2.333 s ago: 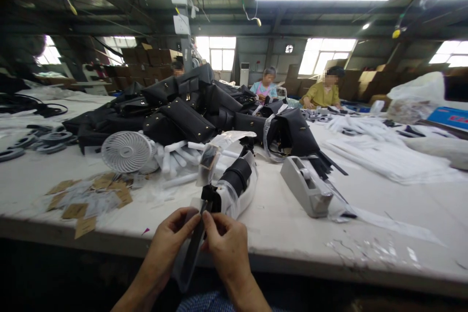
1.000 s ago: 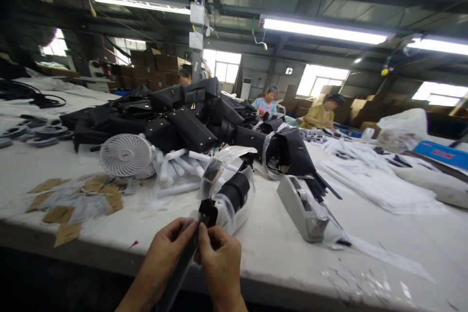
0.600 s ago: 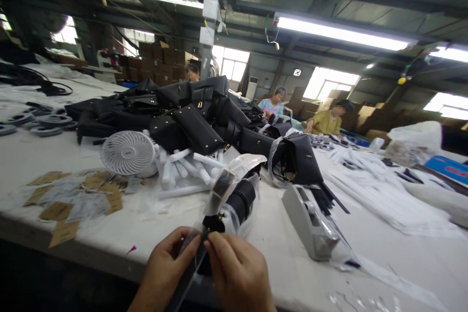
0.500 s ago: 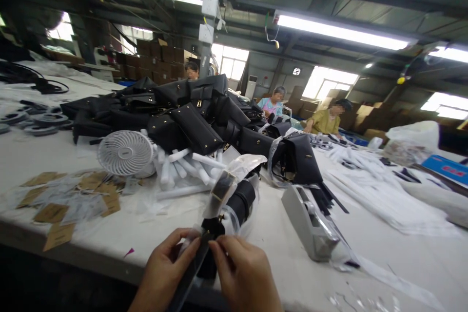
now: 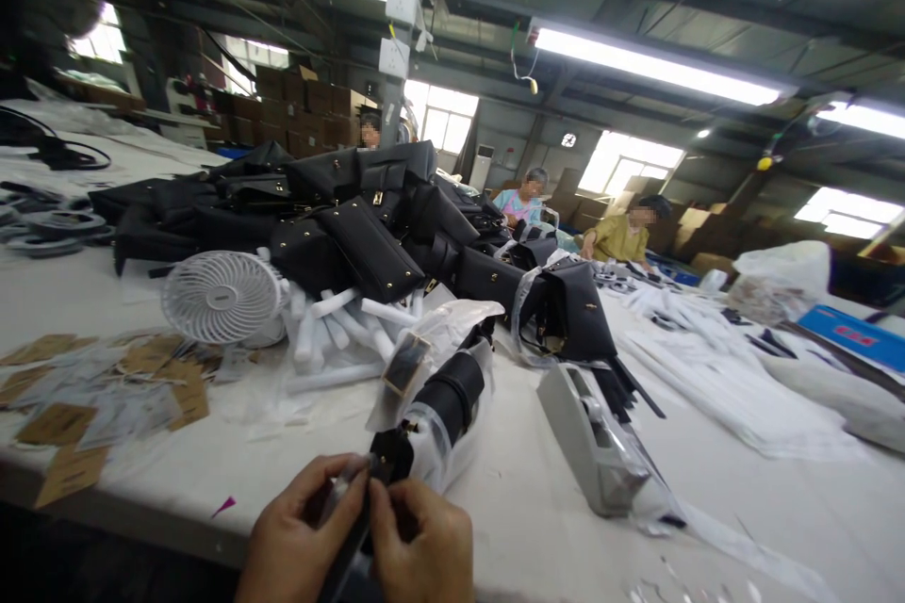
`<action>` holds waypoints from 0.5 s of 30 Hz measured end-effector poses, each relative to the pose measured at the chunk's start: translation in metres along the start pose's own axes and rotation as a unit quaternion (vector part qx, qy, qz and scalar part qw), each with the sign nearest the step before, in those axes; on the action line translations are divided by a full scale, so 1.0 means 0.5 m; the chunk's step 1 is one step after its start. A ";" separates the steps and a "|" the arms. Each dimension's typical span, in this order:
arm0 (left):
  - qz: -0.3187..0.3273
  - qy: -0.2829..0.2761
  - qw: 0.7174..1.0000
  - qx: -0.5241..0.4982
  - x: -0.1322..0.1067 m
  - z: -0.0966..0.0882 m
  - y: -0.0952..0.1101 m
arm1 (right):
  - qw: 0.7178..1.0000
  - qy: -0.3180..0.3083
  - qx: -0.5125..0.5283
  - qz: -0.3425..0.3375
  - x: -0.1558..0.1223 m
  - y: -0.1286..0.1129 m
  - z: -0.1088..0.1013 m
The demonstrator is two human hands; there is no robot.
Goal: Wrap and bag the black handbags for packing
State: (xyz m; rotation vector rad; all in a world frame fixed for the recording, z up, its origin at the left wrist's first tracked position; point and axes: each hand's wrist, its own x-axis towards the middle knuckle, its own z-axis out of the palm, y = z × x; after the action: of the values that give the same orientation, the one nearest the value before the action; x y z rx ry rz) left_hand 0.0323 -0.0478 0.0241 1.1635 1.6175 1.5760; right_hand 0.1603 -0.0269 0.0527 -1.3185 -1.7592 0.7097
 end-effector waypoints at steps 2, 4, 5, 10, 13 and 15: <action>0.071 0.037 0.995 0.052 -0.001 -0.002 0.007 | 0.999 0.008 0.025 0.021 0.000 0.003 0.012; 0.116 0.068 0.988 0.074 -0.005 -0.001 0.020 | 0.998 0.014 0.054 0.038 -0.001 0.008 0.024; 0.124 0.084 0.986 0.079 -0.008 0.001 0.027 | 0.997 0.017 0.066 0.045 -0.001 0.010 0.029; 0.083 0.112 0.988 0.067 -0.019 0.011 0.047 | 0.994 0.038 0.085 0.062 -0.001 0.018 0.040; 0.070 0.084 0.994 0.011 -0.026 0.014 0.046 | 0.993 0.039 0.093 0.066 -0.002 0.017 0.041; 0.069 0.074 0.995 -0.009 -0.032 0.014 0.045 | 0.992 0.037 0.101 0.069 -0.002 0.017 0.042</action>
State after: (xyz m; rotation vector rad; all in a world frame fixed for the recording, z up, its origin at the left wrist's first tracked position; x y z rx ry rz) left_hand 0.0496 -0.0608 0.0429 1.1953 1.6416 1.7993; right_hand 0.1469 -0.0247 0.0347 -1.3184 -1.5056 0.8801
